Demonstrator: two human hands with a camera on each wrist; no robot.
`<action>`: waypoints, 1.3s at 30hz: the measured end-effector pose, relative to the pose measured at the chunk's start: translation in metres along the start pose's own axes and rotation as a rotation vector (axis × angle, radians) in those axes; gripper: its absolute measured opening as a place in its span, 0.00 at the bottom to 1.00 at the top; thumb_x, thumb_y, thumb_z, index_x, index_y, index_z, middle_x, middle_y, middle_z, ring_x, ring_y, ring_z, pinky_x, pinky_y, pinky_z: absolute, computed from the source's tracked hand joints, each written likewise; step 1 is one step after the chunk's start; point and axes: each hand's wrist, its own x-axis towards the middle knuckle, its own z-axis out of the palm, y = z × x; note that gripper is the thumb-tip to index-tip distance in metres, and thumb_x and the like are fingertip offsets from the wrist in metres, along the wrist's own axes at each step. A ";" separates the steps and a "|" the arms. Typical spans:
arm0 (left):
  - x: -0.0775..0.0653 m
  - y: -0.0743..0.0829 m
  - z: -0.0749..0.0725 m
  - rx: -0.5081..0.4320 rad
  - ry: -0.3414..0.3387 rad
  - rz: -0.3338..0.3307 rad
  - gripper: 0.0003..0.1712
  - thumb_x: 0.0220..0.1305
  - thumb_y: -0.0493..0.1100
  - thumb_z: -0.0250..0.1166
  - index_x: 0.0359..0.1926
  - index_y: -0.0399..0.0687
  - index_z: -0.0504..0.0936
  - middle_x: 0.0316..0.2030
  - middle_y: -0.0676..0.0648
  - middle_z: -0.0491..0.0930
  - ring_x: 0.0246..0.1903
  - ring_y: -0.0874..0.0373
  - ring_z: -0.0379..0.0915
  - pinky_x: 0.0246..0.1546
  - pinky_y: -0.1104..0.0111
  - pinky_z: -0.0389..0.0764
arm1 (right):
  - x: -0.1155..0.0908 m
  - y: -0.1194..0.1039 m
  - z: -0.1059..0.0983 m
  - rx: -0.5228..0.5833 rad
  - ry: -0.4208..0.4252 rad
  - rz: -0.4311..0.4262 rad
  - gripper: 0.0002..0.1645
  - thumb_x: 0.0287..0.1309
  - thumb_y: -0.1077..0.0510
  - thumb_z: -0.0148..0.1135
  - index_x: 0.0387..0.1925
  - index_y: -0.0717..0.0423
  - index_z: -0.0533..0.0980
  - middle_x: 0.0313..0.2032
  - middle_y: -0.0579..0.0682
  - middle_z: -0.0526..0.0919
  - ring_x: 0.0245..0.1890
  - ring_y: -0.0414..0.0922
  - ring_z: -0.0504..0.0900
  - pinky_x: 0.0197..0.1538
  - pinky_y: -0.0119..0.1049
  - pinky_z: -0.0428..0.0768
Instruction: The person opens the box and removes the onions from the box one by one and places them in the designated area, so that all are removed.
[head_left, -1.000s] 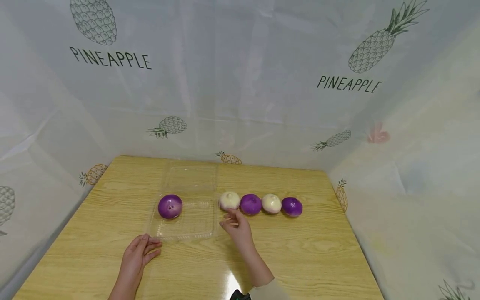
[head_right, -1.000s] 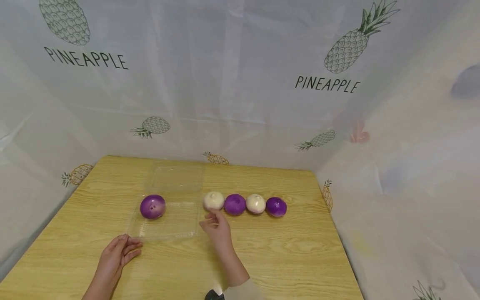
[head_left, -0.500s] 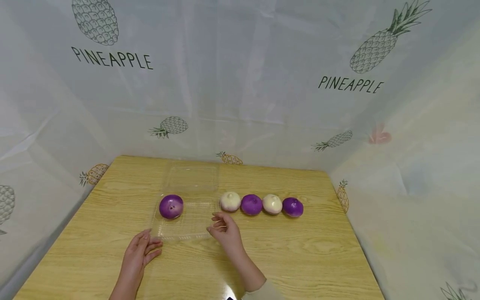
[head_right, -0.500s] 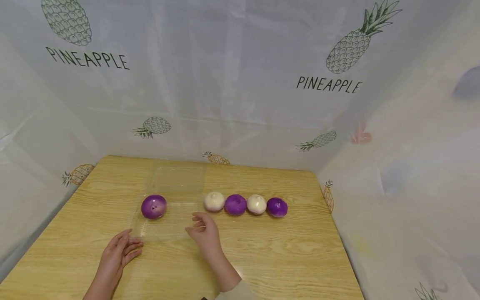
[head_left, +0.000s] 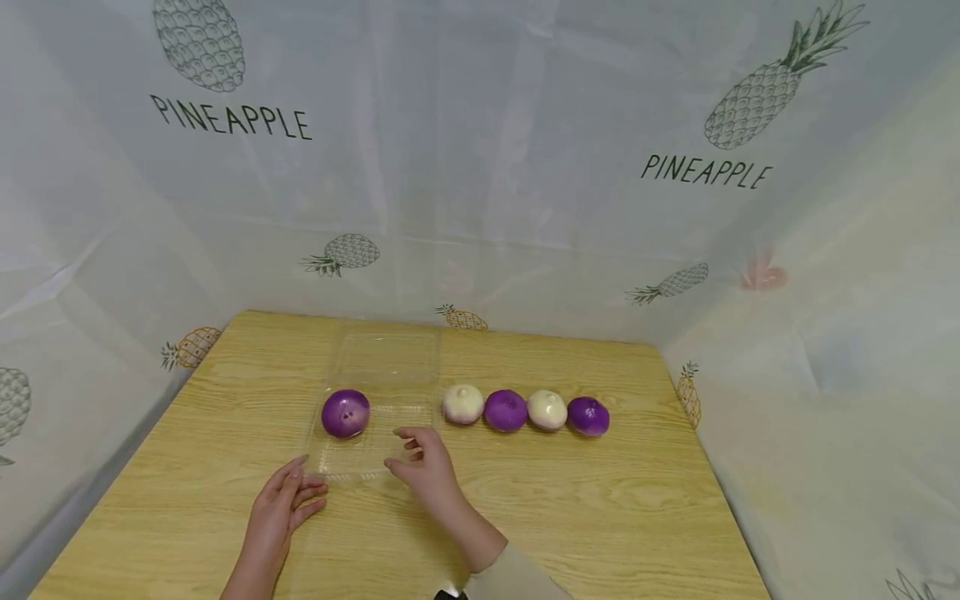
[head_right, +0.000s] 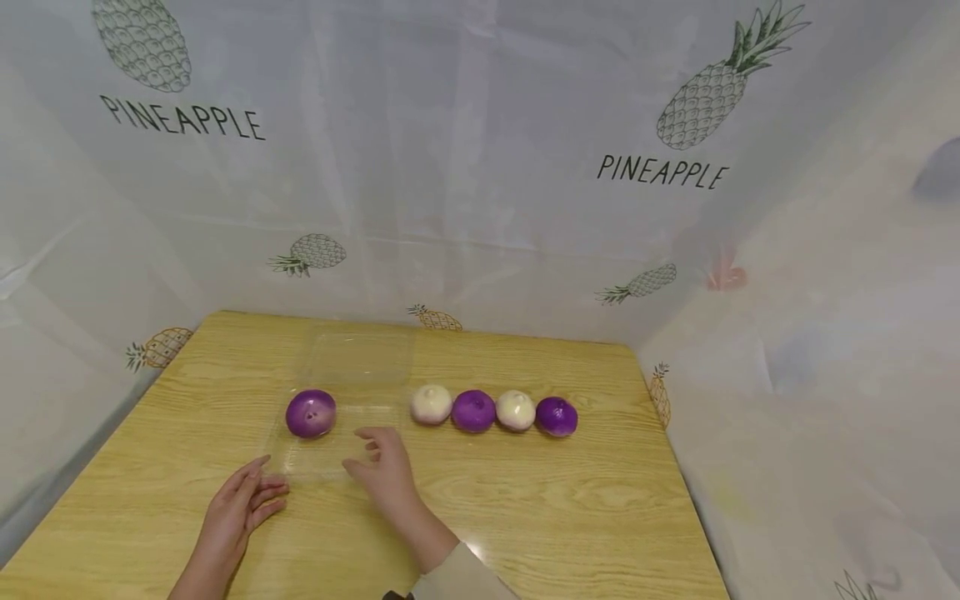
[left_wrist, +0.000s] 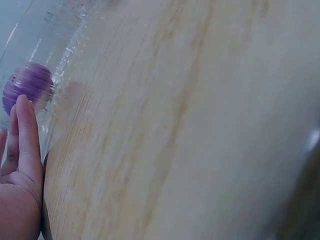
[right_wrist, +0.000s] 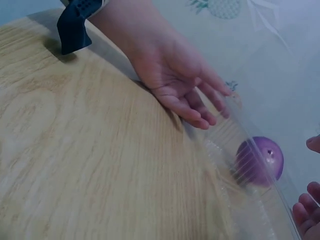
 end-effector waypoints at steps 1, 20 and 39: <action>0.000 0.000 0.000 0.004 0.000 0.000 0.15 0.77 0.46 0.50 0.59 0.50 0.73 0.36 0.49 0.84 0.37 0.57 0.82 0.38 0.67 0.86 | 0.002 -0.001 0.001 -0.015 -0.007 -0.007 0.21 0.53 0.63 0.72 0.50 0.60 0.78 0.44 0.50 0.76 0.42 0.53 0.75 0.42 0.32 0.78; -0.001 0.004 -0.001 0.069 0.041 -0.015 0.24 0.77 0.47 0.50 0.65 0.35 0.64 0.36 0.50 0.83 0.37 0.59 0.82 0.38 0.67 0.86 | 0.051 -0.010 0.034 -0.091 -0.081 0.163 0.26 0.50 0.61 0.75 0.52 0.61 0.79 0.49 0.57 0.77 0.48 0.55 0.75 0.45 0.32 0.77; -0.001 0.000 0.003 0.085 0.070 -0.047 0.19 0.76 0.49 0.51 0.61 0.47 0.71 0.35 0.50 0.84 0.37 0.59 0.81 0.39 0.66 0.86 | 0.082 -0.010 0.059 -0.177 -0.074 0.225 0.23 0.48 0.61 0.77 0.47 0.62 0.80 0.48 0.58 0.77 0.52 0.56 0.75 0.53 0.40 0.78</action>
